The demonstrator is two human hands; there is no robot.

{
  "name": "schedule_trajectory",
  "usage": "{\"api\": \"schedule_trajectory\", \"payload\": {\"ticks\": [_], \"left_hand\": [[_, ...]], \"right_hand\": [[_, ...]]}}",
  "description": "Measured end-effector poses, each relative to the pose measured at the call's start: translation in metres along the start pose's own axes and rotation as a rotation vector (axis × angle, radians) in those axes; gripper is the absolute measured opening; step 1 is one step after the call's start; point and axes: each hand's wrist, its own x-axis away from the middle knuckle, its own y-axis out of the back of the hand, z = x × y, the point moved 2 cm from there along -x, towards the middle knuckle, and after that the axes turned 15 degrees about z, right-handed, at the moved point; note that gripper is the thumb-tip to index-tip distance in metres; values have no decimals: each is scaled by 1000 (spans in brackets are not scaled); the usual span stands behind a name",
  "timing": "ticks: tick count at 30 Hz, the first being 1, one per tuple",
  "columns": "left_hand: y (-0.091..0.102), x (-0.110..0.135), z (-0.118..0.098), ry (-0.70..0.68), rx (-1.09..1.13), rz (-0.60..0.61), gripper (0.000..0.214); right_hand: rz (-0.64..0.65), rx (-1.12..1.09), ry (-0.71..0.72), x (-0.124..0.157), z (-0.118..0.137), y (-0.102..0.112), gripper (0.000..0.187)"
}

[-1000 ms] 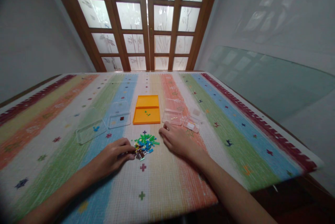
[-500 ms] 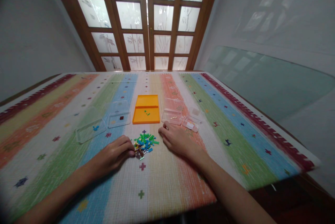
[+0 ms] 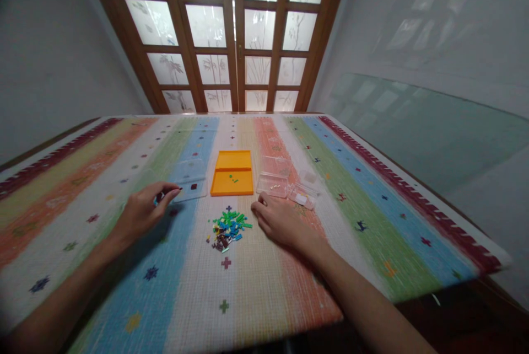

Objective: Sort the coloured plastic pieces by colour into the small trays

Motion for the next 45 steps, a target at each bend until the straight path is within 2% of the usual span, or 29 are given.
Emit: {"api": "schedule_trajectory", "payload": {"ticks": [9,20,24,26,27,30,32,34,37,45], "left_hand": [[-9,-20,20,48,-40,26,22],[-14,-19,30,33,-54,44,35],[-11,-15,17,-51,-15,17,33],[-11,-9,3,-142,34,61,25],[-12,-5,-5,-201,66,109,21],[-20,8,-32,-336,158,368,15],[-27,15,-45,-352,206,524,12],[-33,21,-52,-358,242,605,10],[-41,25,-53,-364,252,626,10],[-50,27,-52,-360,213,581,16]], "right_hand": [[-4,-11,-6,0,-1,-1,21],[10,16,-18,0,0,0,18],[16,22,-21,0,1,1,17],[17,28,-19,0,1,1,17],[16,30,-17,0,2,1,17],[12,28,-7,0,1,1,19],[9,27,-1,0,0,0,20],[-1,26,5,0,0,-1,20],[-14,24,10,1,-1,-2,19],[-8,19,-2,0,0,-1,18]]}}
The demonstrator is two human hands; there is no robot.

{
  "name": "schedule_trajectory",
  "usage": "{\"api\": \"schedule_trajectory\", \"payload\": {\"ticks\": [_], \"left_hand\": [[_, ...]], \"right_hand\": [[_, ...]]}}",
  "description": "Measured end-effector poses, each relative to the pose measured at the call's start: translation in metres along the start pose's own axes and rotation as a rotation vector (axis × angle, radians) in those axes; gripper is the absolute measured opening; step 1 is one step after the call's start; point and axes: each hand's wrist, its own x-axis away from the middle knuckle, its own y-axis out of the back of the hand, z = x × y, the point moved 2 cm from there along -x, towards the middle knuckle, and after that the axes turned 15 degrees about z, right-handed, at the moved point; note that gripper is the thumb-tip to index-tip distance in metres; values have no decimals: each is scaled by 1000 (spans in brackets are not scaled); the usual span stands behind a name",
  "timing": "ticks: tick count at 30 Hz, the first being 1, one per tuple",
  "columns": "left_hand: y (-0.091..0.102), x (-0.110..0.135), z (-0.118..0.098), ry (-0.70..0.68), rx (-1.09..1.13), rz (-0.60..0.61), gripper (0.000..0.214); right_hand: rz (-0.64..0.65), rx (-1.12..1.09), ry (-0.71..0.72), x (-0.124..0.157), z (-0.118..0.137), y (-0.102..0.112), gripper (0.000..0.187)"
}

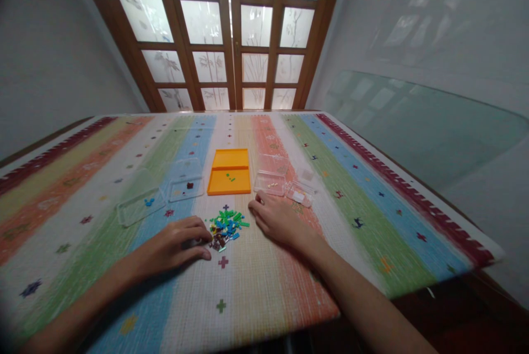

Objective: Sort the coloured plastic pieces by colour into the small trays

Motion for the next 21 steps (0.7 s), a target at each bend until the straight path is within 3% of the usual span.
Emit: {"api": "schedule_trajectory", "payload": {"ticks": [21], "left_hand": [[-18,-9,-5,-60,-81,-16,19]], "right_hand": [[-3,24,-2,0,0,-1,14]]}}
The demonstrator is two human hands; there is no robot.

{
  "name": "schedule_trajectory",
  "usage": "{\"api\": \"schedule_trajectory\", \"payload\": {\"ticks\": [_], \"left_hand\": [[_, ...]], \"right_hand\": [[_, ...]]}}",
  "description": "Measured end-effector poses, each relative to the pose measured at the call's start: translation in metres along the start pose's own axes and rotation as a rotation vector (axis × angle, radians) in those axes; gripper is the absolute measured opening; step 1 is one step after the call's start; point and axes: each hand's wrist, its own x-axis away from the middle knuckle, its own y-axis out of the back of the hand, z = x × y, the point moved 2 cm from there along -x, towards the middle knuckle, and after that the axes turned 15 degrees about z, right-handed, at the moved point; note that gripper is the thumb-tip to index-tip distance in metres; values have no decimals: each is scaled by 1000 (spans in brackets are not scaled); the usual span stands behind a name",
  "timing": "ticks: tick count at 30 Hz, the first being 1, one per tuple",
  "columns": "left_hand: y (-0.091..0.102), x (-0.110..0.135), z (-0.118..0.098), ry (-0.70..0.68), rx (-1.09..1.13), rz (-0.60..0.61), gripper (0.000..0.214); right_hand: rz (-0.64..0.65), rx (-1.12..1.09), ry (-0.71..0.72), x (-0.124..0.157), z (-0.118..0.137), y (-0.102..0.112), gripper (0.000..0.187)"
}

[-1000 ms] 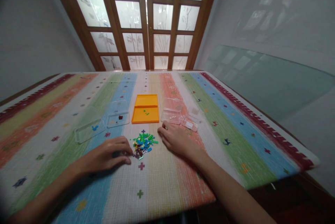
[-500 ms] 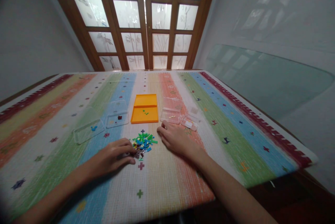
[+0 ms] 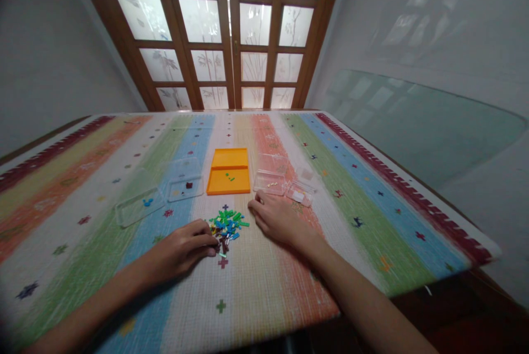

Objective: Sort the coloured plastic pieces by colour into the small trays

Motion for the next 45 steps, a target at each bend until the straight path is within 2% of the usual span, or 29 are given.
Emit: {"api": "schedule_trajectory", "payload": {"ticks": [6,17,22,27,34,40,45], "left_hand": [[0,0,0,-9,-55,-30,24],[-8,0,1,-70,-461,-113,31],[-12,-2,1,-50,-539,-102,34],[-12,-4,2,-18,-497,-115,39],[-10,-3,-2,35,-371,-80,31],[-17,-3,4,23,-380,-96,29],[-14,-2,4,6,-263,-93,25]], "right_hand": [[8,-17,0,0,-1,0,15],[12,-18,-7,0,0,1,18],[5,-26,0,0,0,0,18],[-10,-34,4,0,-1,-1,17],[-14,-31,12,0,-3,-3,16],[-11,-38,11,-1,-3,-3,18],[-10,-37,17,-1,-3,-4,19]]}}
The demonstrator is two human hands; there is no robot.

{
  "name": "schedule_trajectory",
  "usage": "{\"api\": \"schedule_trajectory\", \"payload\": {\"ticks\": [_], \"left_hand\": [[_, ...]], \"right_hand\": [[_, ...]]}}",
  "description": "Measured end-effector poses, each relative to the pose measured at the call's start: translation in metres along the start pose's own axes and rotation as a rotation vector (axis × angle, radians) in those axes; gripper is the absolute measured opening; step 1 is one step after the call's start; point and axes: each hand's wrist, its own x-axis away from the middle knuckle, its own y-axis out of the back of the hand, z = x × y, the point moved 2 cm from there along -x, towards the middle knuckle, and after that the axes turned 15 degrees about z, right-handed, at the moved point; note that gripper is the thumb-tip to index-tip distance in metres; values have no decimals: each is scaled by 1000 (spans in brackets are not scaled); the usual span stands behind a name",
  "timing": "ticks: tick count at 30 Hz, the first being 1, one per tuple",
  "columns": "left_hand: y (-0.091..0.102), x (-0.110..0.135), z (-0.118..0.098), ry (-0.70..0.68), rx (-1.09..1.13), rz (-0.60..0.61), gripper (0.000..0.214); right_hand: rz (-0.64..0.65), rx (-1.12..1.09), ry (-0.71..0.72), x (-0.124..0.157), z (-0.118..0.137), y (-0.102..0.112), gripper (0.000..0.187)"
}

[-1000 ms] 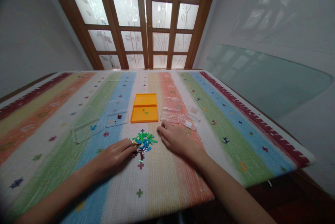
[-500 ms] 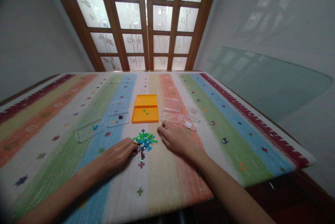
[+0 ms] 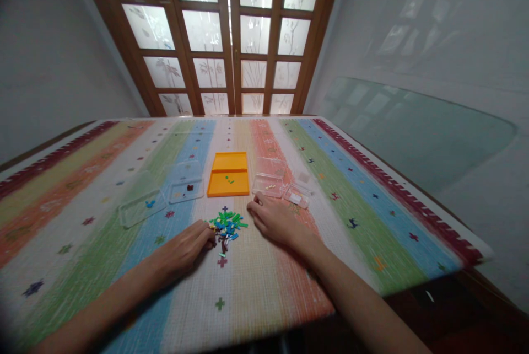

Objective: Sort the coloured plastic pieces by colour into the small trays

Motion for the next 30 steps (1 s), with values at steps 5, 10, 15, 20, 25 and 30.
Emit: {"api": "schedule_trajectory", "payload": {"ticks": [5,10,15,20,25,30], "left_hand": [[24,3,6,57,171,-111,18],[65,10,38,285,192,-243,15],[82,10,77,453,219,-135,18],[80,-3,102,548,199,-52,19],[79,-17,110,539,175,-10,14],[82,-16,111,524,174,-3,17]], "right_hand": [[-3,14,-7,1,2,2,18],[6,7,-16,1,3,5,16],[9,-7,-16,1,3,5,19],[15,-15,1,1,2,3,20],[10,-10,-7,1,1,2,20],[17,0,-5,1,2,3,20]]}}
